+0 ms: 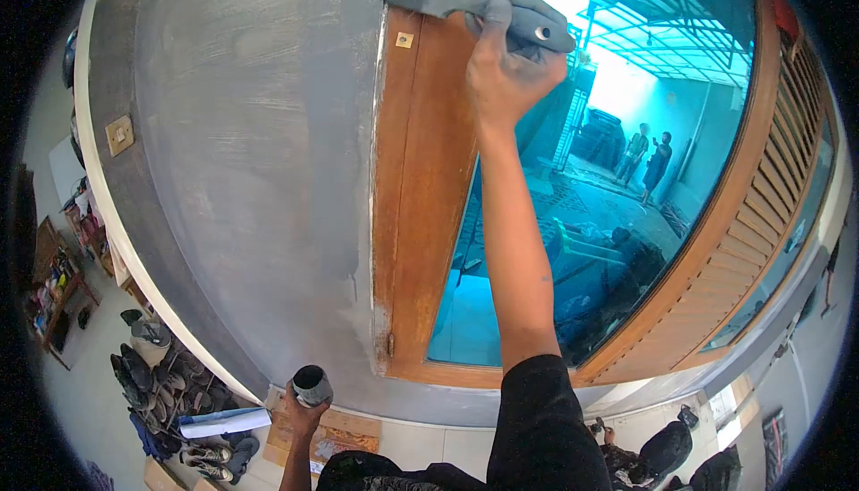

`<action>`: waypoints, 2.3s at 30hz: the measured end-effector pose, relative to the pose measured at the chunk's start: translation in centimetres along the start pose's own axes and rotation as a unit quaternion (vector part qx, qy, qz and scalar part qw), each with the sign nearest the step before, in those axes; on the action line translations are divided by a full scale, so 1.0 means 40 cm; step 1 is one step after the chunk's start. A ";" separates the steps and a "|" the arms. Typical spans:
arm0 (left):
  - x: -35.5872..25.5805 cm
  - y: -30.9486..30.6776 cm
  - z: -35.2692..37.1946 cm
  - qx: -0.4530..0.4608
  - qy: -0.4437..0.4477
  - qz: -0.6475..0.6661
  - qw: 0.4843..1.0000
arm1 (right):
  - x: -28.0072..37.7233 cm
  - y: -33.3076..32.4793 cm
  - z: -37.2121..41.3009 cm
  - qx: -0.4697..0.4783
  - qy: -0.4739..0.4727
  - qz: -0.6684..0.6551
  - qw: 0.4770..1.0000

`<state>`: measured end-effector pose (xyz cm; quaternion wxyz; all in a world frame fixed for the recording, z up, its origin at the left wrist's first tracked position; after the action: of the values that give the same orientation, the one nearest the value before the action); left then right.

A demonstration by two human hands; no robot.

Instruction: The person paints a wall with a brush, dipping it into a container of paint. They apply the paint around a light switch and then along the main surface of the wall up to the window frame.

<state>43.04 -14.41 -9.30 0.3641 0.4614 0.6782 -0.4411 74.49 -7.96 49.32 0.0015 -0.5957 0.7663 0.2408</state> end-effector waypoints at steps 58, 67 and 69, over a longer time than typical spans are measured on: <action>0.224 -0.462 -0.080 0.140 -0.016 0.021 0.990 | 1.008 0.017 1.419 -0.677 0.592 -0.065 0.433; 0.239 -0.536 -0.053 0.138 -0.017 -0.008 0.990 | 0.977 0.067 1.421 -0.375 0.762 0.089 0.520; 0.241 -0.545 -0.048 0.127 -0.003 -0.027 0.991 | 0.912 0.105 1.381 -0.369 0.751 0.103 0.537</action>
<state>19.27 -13.73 -11.60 0.2925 0.4843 0.6276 -0.5349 44.35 -20.01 -8.53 -0.8196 -0.4226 0.3852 -0.0350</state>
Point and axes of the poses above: each hand's wrist, its own z-axis away from the middle knuckle, its own y-axis out of the palm, x = y × z, the point moved 1 cm from there along -z, towards the middle knuckle, and after that the axes turned 5 degrees about -z, right-handed, at the moved point
